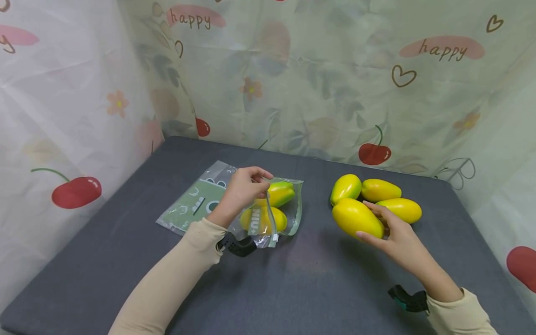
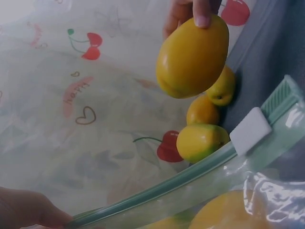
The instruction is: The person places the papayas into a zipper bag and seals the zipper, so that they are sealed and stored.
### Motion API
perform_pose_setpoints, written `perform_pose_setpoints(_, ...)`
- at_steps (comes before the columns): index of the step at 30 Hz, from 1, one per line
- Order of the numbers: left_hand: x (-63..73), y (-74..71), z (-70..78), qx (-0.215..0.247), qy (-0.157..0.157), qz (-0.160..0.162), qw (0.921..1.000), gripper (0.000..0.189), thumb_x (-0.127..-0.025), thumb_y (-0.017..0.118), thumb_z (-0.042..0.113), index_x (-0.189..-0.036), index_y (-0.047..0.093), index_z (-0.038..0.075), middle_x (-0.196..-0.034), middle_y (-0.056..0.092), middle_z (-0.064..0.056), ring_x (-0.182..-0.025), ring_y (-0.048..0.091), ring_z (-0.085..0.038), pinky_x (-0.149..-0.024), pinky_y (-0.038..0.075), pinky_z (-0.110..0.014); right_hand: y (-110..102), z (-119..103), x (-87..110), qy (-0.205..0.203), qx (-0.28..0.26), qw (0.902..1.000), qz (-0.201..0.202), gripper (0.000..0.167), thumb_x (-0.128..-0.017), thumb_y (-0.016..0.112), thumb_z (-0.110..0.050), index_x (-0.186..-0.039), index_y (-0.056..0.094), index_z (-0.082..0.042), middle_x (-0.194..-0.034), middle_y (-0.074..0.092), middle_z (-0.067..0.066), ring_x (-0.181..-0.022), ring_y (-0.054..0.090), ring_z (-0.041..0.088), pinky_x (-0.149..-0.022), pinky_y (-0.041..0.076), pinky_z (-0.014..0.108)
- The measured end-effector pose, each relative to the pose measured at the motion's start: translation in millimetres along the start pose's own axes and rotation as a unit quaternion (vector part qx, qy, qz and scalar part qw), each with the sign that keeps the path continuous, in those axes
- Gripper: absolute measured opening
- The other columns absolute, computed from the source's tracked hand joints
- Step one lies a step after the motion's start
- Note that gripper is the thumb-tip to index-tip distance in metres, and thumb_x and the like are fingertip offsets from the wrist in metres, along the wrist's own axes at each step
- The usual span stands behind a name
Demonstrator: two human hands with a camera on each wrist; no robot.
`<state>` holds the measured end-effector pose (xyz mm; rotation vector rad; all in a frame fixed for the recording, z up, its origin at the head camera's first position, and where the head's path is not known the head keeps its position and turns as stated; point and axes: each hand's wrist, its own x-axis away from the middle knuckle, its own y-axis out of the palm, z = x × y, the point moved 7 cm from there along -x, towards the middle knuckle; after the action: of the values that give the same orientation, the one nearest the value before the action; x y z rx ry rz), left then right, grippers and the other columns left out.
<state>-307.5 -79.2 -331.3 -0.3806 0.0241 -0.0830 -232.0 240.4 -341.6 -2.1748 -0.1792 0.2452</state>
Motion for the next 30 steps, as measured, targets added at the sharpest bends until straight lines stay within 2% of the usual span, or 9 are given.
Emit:
perform_pose_setpoints(4,0.5,0.0,0.8,0.001,0.0,0.0,1.0,0.023,-0.086,0.058,0.006,-0.106,0.07,0.005,-0.089,0.063,-0.011,-0.074,0.066,-0.024,-0.075,0.06,-0.037,1.1,-8.7,-0.5,-0.009,-0.019,0.9997,0.012,0.076,-0.086,0.07,-0.043,-0.147,0.038,-0.01,-0.134,0.054,0.014,-0.103,0.057,0.026,-0.078,0.05,0.022)
perform_pose_setpoints(14,0.5,0.0,1.3,-0.005,-0.004,0.001,1.0,0.023,-0.086,0.058,0.006,-0.106,0.07,0.005,-0.087,0.063,-0.01,-0.073,0.064,-0.023,-0.074,0.06,-0.036,10.5,-24.5,-6.6,-0.034,-0.033,0.9981,0.039,0.072,-0.085,0.071,-0.039,-0.144,0.041,-0.012,-0.129,0.058,0.011,-0.099,0.058,0.023,-0.078,0.05,0.02)
perform_pose_setpoints(30,-0.4,1.5,0.9,-0.007,-0.001,0.001,1.0,0.024,-0.086,0.057,0.006,-0.106,0.07,0.006,-0.087,0.063,-0.01,-0.076,0.066,-0.026,-0.075,0.06,-0.038,38.1,-46.9,-16.5,-0.067,-0.047,0.9964,0.021,0.069,-0.084,0.073,-0.039,-0.142,0.044,-0.016,-0.127,0.059,0.007,-0.102,0.058,0.019,-0.084,0.053,0.036)
